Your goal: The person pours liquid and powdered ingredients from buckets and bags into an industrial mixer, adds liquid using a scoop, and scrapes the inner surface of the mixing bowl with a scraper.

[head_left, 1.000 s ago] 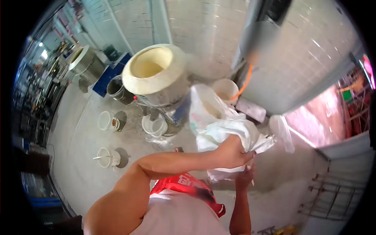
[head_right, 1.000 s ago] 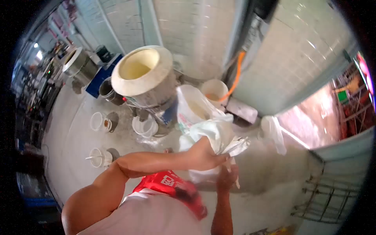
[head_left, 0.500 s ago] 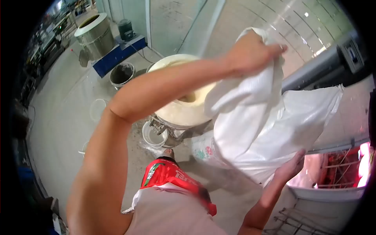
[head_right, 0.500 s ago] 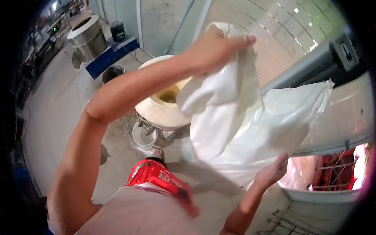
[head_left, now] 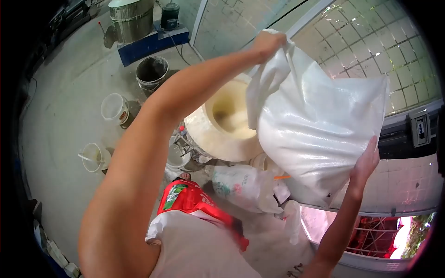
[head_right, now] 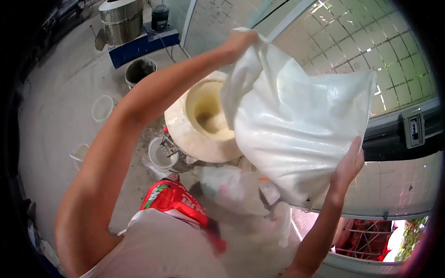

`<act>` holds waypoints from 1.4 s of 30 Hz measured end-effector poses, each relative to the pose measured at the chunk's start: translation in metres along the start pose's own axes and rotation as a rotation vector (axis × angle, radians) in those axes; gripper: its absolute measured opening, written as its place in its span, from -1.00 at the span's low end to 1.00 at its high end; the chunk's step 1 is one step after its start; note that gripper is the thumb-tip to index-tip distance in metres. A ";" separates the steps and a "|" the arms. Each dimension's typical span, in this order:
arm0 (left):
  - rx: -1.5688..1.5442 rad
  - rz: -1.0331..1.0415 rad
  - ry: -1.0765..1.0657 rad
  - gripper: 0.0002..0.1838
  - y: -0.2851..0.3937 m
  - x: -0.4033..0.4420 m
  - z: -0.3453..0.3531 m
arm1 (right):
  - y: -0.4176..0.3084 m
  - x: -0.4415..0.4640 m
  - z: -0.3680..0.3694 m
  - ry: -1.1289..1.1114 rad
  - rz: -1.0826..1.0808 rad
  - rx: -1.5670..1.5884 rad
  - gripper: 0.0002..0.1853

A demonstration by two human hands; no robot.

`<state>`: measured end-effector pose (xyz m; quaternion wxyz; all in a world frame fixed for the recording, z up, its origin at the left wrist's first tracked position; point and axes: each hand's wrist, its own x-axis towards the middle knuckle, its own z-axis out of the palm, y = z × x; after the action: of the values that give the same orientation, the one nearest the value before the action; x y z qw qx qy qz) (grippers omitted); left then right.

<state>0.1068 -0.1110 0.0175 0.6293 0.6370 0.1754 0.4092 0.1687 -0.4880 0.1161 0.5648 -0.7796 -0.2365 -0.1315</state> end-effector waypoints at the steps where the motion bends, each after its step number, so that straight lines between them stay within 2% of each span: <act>1: -0.037 -0.003 0.000 -0.65 -0.013 0.007 -0.006 | -0.001 0.005 0.005 0.015 -0.005 -0.048 -0.45; 3: -0.133 0.022 -0.081 -0.68 -0.036 0.020 -0.022 | -0.008 0.015 0.012 0.050 -0.018 -0.141 -0.47; 6: -0.159 -0.089 -0.122 -0.70 -0.025 0.007 -0.039 | -0.013 0.035 0.021 -0.017 -0.055 -0.076 -0.48; 7: -0.091 -0.039 -0.143 -0.69 -0.033 0.011 -0.043 | -0.016 0.040 0.025 -0.019 -0.056 -0.095 -0.48; 10: -0.255 -0.053 -0.164 -0.66 -0.053 0.024 -0.039 | -0.026 0.047 0.032 -0.022 -0.044 -0.108 -0.48; 13: -0.163 -0.005 -0.120 -0.66 -0.052 0.018 -0.044 | -0.033 0.047 0.038 -0.027 -0.026 -0.075 -0.48; 16: 0.063 0.002 -0.171 -0.66 -0.039 0.003 -0.048 | -0.031 0.049 0.041 -0.025 -0.069 -0.111 -0.48; 19: -0.167 -0.054 -0.098 -0.65 -0.057 0.015 -0.046 | -0.022 0.061 0.043 -0.014 -0.046 -0.139 -0.48; 22: -0.078 -0.054 -0.142 -0.73 -0.068 0.015 -0.048 | -0.025 0.057 0.048 -0.047 0.003 -0.105 -0.48; 25: -0.290 -0.094 -0.067 -0.73 -0.077 0.018 -0.054 | -0.024 0.059 0.049 -0.041 -0.018 -0.137 -0.49; 28: 0.097 0.066 -0.158 -0.73 -0.088 0.021 -0.053 | -0.029 0.059 0.054 -0.054 -0.049 -0.167 -0.49; 30: -0.045 -0.040 -0.141 -0.71 -0.083 0.022 -0.058 | -0.035 0.059 0.059 -0.039 0.001 -0.122 -0.49; 32: -0.220 -0.124 -0.089 -0.70 -0.082 0.024 -0.058 | -0.041 0.061 0.059 -0.035 -0.037 -0.157 -0.49; 35: -0.006 -0.063 -0.135 -0.71 -0.078 0.019 -0.053 | -0.057 0.056 0.063 -0.043 -0.057 -0.177 -0.49; 38: -0.263 -0.150 -0.018 -0.71 -0.083 0.026 -0.058 | -0.055 0.065 0.063 -0.029 -0.072 -0.143 -0.50; 41: 0.072 0.000 -0.072 -0.70 -0.086 0.016 -0.054 | -0.060 0.062 0.064 -0.051 -0.095 -0.184 -0.50; 42: 0.012 -0.020 -0.063 -0.70 -0.084 0.016 -0.054 | -0.064 0.062 0.066 -0.065 -0.108 -0.205 -0.50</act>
<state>0.1005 -0.0511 -0.0636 0.6349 0.6515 0.1644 0.3814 0.1846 -0.3960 0.1758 0.4662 -0.8233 -0.2815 -0.1599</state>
